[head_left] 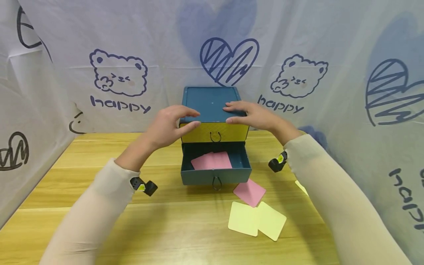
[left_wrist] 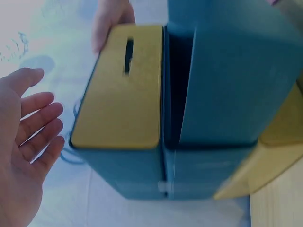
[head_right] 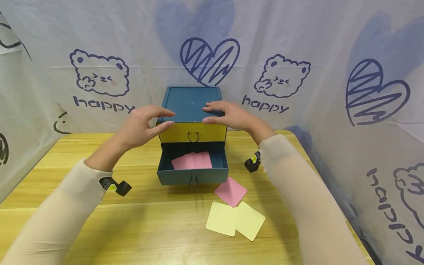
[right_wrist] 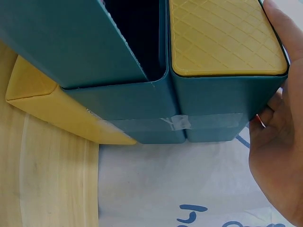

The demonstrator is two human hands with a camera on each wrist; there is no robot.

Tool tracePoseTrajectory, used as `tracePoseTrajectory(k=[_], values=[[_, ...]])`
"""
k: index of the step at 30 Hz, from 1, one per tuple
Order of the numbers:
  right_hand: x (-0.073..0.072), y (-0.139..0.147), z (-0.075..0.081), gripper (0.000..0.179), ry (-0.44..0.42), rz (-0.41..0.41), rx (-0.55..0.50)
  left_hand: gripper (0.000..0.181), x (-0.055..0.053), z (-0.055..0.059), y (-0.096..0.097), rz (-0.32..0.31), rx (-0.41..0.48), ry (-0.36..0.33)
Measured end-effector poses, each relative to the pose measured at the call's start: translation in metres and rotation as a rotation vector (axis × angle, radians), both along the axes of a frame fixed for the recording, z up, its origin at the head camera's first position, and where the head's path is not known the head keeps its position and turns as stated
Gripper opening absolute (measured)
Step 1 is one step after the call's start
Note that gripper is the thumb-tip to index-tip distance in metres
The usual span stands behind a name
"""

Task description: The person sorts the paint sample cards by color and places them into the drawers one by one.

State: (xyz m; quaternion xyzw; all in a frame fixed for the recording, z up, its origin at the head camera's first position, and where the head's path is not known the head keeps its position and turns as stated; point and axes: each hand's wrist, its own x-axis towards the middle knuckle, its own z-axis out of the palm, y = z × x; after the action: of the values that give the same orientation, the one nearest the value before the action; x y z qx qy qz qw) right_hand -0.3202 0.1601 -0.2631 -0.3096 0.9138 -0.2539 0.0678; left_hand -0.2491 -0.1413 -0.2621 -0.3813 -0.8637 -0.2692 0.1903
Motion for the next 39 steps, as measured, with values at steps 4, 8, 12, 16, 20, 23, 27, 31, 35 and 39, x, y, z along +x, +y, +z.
tracePoseTrajectory(k=[4,8,12,16,20,23,27,31,35,39], values=[[0.000,-0.001,0.000,0.065,0.001,0.007,-0.001,0.039,-0.016,0.003,-0.007,0.047,-0.052,-0.096],[-0.001,-0.002,-0.001,0.065,0.000,0.010,-0.004,0.053,-0.031,0.004,-0.011,0.066,-0.123,-0.219],[0.000,-0.003,-0.002,0.065,-0.006,0.010,-0.004,0.064,-0.043,0.004,-0.013,0.052,-0.200,-0.313],[0.000,-0.004,-0.002,0.064,-0.014,0.011,-0.007,0.066,-0.053,0.002,-0.014,0.040,-0.240,-0.383],[0.000,-0.007,-0.001,0.065,-0.013,0.009,0.000,0.067,-0.058,0.000,-0.017,0.041,-0.230,-0.458],[0.000,-0.007,-0.001,0.065,-0.010,0.006,-0.001,0.068,-0.060,0.003,-0.018,0.044,-0.231,-0.505],[0.000,-0.006,0.000,0.066,0.003,0.008,0.003,0.070,-0.062,0.011,-0.016,0.050,-0.253,-0.548],[0.003,-0.004,0.003,0.068,0.039,0.008,0.030,0.074,-0.065,0.014,-0.013,0.057,-0.273,-0.566],[0.012,0.004,0.007,0.067,0.118,-0.009,0.011,0.075,-0.067,0.013,-0.011,0.052,-0.278,-0.562],[0.026,0.017,0.006,0.063,0.193,-0.030,-0.063,0.075,-0.069,0.013,-0.011,0.051,-0.284,-0.557]])
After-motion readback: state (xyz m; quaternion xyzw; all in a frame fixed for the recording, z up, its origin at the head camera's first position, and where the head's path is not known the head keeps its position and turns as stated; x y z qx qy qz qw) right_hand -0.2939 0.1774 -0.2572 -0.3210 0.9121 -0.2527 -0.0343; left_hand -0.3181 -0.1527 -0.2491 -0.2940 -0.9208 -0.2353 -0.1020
